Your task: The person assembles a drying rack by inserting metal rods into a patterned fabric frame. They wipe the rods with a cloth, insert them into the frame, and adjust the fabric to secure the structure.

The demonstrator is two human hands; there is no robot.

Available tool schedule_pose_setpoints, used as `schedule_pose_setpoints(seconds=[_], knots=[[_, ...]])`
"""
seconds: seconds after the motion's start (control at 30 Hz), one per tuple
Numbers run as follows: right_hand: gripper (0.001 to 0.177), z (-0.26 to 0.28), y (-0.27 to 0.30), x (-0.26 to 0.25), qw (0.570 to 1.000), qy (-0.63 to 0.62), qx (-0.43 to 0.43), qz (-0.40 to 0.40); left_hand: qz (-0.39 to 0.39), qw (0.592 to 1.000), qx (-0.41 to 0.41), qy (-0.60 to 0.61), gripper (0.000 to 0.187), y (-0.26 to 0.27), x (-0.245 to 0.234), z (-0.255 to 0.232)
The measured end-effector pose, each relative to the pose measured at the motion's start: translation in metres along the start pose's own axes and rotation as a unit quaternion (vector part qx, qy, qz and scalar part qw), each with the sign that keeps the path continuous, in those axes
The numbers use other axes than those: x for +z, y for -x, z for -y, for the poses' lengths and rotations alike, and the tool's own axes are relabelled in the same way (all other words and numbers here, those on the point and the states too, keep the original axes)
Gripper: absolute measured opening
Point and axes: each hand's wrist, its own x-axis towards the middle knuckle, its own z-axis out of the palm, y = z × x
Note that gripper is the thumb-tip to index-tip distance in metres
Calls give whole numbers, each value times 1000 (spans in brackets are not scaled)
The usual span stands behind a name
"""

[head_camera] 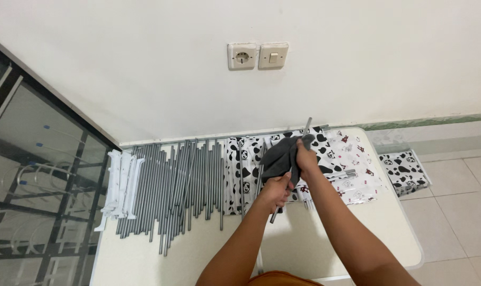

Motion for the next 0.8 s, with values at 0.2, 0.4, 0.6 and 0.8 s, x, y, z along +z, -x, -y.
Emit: schedule_pose_setpoints(seconds=[0.2, 0.4, 0.6, 0.8], knots=[[48, 31, -15, 0, 983, 78, -147, -74, 29, 999, -1, 14, 47, 17, 7, -11], [49, 29, 2, 25, 983, 122, -135, -23, -46, 995, 43, 82, 45, -13, 18, -21], [55, 3, 30, 26, 995, 94, 21, 40, -35, 993, 28, 112, 46, -50, -5, -6], [50, 3, 29, 19, 998, 32, -36, 44, -18, 999, 33, -5, 42, -47, -11, 0]])
